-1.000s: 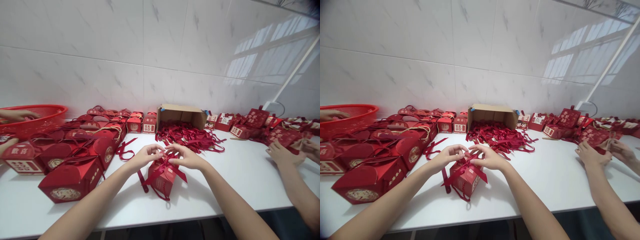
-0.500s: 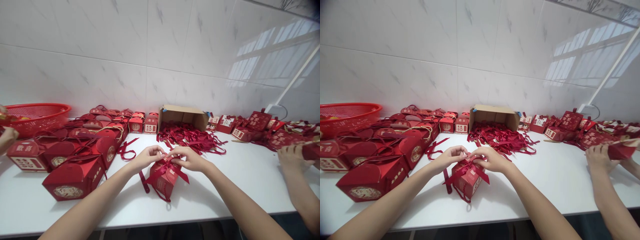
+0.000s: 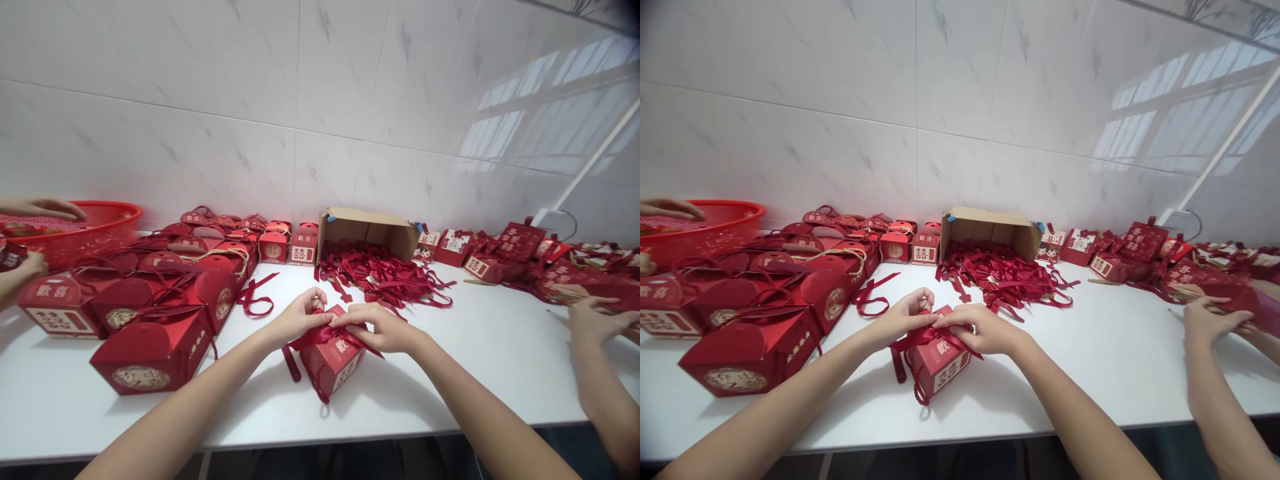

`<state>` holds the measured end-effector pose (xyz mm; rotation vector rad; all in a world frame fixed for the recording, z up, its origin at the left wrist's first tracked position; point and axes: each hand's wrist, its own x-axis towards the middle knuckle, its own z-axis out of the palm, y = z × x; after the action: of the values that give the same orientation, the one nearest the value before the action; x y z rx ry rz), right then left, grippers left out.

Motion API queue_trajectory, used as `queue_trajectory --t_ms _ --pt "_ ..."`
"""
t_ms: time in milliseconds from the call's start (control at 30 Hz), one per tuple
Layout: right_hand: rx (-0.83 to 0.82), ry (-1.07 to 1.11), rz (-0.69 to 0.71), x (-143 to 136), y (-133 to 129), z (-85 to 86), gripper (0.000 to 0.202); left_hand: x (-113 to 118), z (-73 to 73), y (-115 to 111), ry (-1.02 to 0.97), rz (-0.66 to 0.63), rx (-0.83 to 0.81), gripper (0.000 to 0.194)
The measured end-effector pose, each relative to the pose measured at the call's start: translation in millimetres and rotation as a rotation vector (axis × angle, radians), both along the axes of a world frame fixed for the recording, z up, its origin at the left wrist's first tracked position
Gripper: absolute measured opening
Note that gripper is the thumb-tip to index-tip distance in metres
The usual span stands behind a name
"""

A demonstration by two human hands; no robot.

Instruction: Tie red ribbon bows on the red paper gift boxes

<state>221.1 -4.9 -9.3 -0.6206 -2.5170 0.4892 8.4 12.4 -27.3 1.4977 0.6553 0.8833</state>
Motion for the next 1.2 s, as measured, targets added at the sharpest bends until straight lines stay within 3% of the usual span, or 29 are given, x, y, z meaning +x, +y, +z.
queue_trajectory --t_ms 267,567,833,933,1033,1200 --pt "0.118 -0.107 0.023 -1 -9 -3.9 0.041 2 -2.6 0 0.055 0.069 0.066 0.040" --pt "0.061 -0.139 0.038 -2 -9 -6.8 0.047 1 -5.5 8 0.039 0.123 0.188 0.040" --pt "0.033 -0.153 0.001 -2 -8 -4.7 0.044 5 -9.2 8 0.110 0.309 0.371 0.033" --pt "0.017 -0.037 -0.095 -3 -9 -3.7 0.037 5 -12.1 7 0.100 0.361 0.331 0.031" --pt "-0.054 0.133 -0.288 -3 -5 -6.3 0.023 3 -15.8 8 0.047 0.282 0.215 0.031" --pt "-0.153 0.388 -0.540 4 10 -21.7 0.026 0 -20.3 12 -0.148 0.227 0.028 0.041"
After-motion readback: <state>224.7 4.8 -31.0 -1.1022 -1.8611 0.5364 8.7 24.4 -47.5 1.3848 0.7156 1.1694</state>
